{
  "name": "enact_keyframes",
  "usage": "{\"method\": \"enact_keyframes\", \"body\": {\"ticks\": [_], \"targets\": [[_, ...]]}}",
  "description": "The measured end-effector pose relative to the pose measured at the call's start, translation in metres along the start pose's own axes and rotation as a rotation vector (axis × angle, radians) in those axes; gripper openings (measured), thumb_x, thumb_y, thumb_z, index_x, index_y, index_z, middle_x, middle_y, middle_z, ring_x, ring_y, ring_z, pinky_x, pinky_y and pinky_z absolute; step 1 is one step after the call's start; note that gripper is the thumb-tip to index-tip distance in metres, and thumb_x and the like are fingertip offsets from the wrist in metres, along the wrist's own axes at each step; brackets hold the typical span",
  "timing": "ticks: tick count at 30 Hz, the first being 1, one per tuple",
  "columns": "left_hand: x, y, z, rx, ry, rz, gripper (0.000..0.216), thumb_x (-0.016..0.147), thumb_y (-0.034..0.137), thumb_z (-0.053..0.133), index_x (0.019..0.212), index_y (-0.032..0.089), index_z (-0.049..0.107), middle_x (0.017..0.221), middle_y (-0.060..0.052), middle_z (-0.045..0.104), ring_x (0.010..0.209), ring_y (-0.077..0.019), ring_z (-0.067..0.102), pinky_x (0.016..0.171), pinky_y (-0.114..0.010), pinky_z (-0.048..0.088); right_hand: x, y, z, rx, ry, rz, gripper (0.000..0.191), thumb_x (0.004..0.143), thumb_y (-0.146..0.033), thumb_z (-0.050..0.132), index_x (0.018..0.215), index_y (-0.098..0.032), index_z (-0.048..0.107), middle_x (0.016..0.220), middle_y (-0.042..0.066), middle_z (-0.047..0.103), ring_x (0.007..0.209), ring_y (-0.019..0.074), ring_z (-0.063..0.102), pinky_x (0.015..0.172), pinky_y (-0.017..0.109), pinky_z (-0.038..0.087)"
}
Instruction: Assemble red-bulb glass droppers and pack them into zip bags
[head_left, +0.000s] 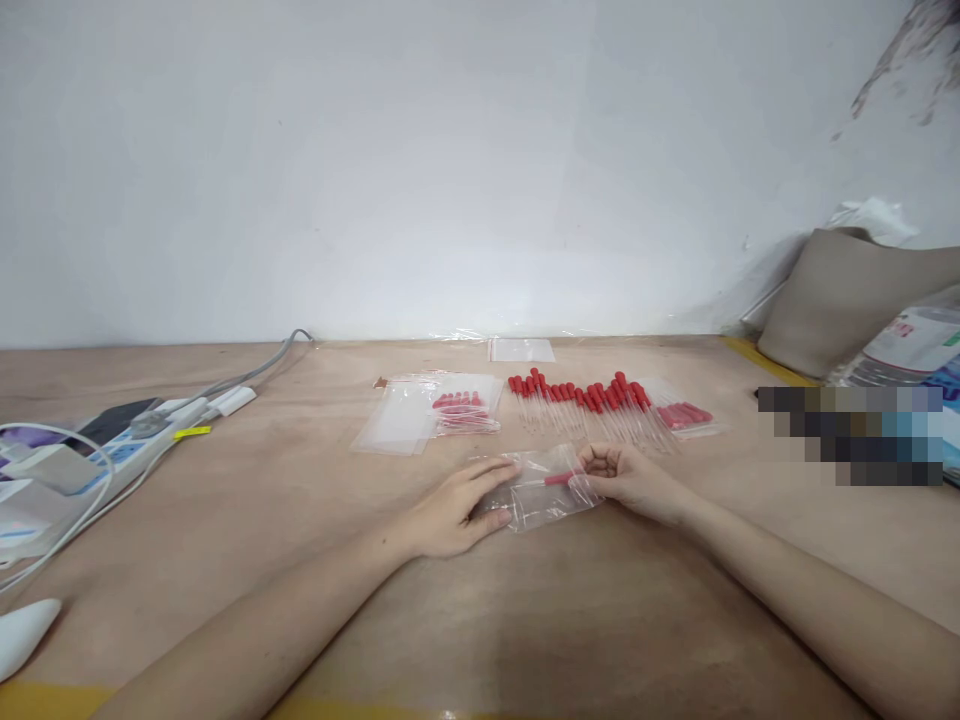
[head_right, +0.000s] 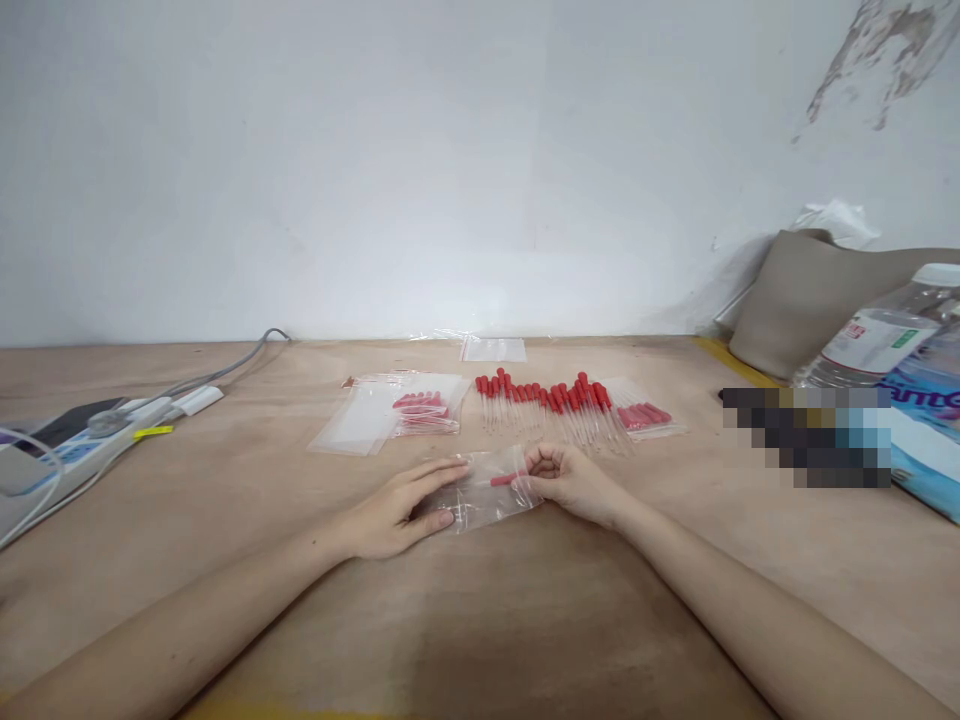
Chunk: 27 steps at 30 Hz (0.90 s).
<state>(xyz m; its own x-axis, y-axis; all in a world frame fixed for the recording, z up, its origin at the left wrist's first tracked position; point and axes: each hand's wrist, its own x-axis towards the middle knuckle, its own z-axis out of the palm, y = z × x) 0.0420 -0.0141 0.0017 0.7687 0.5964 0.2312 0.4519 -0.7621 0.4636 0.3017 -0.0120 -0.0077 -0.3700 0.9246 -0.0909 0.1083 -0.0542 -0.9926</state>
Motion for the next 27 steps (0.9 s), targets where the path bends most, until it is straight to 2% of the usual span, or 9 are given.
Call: {"method": "enact_keyframes", "body": {"ticks": [2, 7, 9, 11, 15, 17, 19, 23, 27], "targets": [[0.000, 0.000, 0.000, -0.010, 0.006, 0.011, 0.047, 0.085, 0.031, 0.046, 0.129, 0.021, 0.036, 0.133, -0.009, 0.039, 0.123, -0.0216, 0.035, 0.101, -0.040, 0.030, -0.001, -0.002, 0.001, -0.049, -0.028, 0.003, 0.023, 0.061, -0.036, 0.069, 0.067, -0.016, 0.059, 0.061, -0.002, 0.060, 0.055, 0.0092, 0.052, 0.053, 0.021, 0.038], [-0.001, 0.003, 0.000, -0.044, 0.046, 0.007, 0.032, 0.082, 0.029, 0.050, 0.113, 0.019, 0.045, 0.123, -0.009, 0.046, 0.114, -0.0214, 0.043, 0.096, -0.036, 0.036, -0.006, -0.009, 0.001, -0.278, -0.066, -0.193, 0.014, 0.063, -0.034, 0.066, 0.066, -0.020, 0.067, 0.067, 0.000, 0.063, 0.066, 0.0138, 0.056, 0.058, 0.024, 0.043], [0.000, 0.005, -0.001, -0.062, 0.052, 0.004, 0.025, 0.082, 0.028, 0.050, 0.105, 0.019, 0.047, 0.117, -0.009, 0.049, 0.108, -0.0202, 0.046, 0.092, -0.033, 0.038, -0.004, -0.011, -0.007, -0.339, -0.061, -0.202, 0.014, 0.066, -0.034, 0.063, 0.069, -0.021, 0.068, 0.069, 0.000, 0.064, 0.063, 0.0141, 0.056, 0.056, 0.025, 0.044], [0.000, 0.006, -0.001, -0.079, 0.056, 0.000, 0.019, 0.082, 0.028, 0.050, 0.098, 0.018, 0.047, 0.112, -0.008, 0.050, 0.103, -0.0192, 0.048, 0.089, -0.032, 0.039, 0.003, -0.013, -0.023, -0.453, 0.076, -0.193, 0.015, 0.069, -0.033, 0.058, 0.071, -0.021, 0.068, 0.066, 0.000, 0.064, 0.058, 0.0142, 0.055, 0.054, 0.026, 0.043], [0.002, 0.006, -0.001, -0.104, 0.056, -0.011, 0.015, 0.082, 0.029, 0.050, 0.090, 0.017, 0.047, 0.109, -0.008, 0.051, 0.100, -0.0182, 0.050, 0.086, -0.030, 0.040, 0.032, -0.020, -0.068, -0.849, 0.631, -0.185, 0.019, 0.069, -0.031, 0.054, 0.076, -0.018, 0.066, 0.065, 0.003, 0.063, 0.058, 0.0160, 0.054, 0.056, 0.028, 0.041], [0.002, 0.005, -0.001, -0.108, 0.058, -0.014, 0.013, 0.083, 0.029, 0.048, 0.089, 0.017, 0.048, 0.108, -0.009, 0.052, 0.101, -0.0181, 0.050, 0.087, -0.030, 0.039, 0.050, -0.023, -0.087, -1.003, 0.787, -0.129, 0.030, 0.070, -0.032, 0.053, 0.090, -0.014, 0.065, 0.074, 0.008, 0.064, 0.068, 0.0203, 0.057, 0.062, 0.031, 0.042], [0.002, 0.004, -0.001, -0.114, 0.062, -0.017, 0.012, 0.084, 0.028, 0.047, 0.089, 0.017, 0.049, 0.108, -0.009, 0.053, 0.103, -0.0184, 0.049, 0.088, -0.030, 0.039, 0.066, -0.023, -0.100, -1.077, 0.841, -0.022, 0.036, 0.070, -0.036, 0.052, 0.093, -0.011, 0.065, 0.081, 0.013, 0.065, 0.077, 0.0248, 0.058, 0.065, 0.033, 0.042], [0.000, 0.000, -0.002, -0.144, 0.045, -0.039, 0.013, 0.082, 0.027, 0.050, 0.089, 0.018, 0.052, 0.114, -0.008, 0.053, 0.108, -0.0192, 0.049, 0.090, -0.032, 0.038, 0.081, -0.022, -0.109, -1.022, 0.811, 0.140, 0.027, 0.069, -0.037, 0.053, 0.077, -0.016, 0.068, 0.078, 0.012, 0.066, 0.076, 0.0261, 0.060, 0.062, 0.033, 0.041], [0.000, -0.001, -0.004, -0.161, 0.031, -0.061, 0.013, 0.081, 0.027, 0.052, 0.091, 0.018, 0.054, 0.117, -0.008, 0.054, 0.111, -0.0200, 0.048, 0.091, -0.033, 0.037, 0.070, -0.029, -0.110, -0.908, 0.920, 0.013, 0.023, 0.070, -0.035, 0.053, 0.073, -0.015, 0.063, 0.071, 0.010, 0.064, 0.067, 0.0218, 0.059, 0.059, 0.032, 0.041]]}}
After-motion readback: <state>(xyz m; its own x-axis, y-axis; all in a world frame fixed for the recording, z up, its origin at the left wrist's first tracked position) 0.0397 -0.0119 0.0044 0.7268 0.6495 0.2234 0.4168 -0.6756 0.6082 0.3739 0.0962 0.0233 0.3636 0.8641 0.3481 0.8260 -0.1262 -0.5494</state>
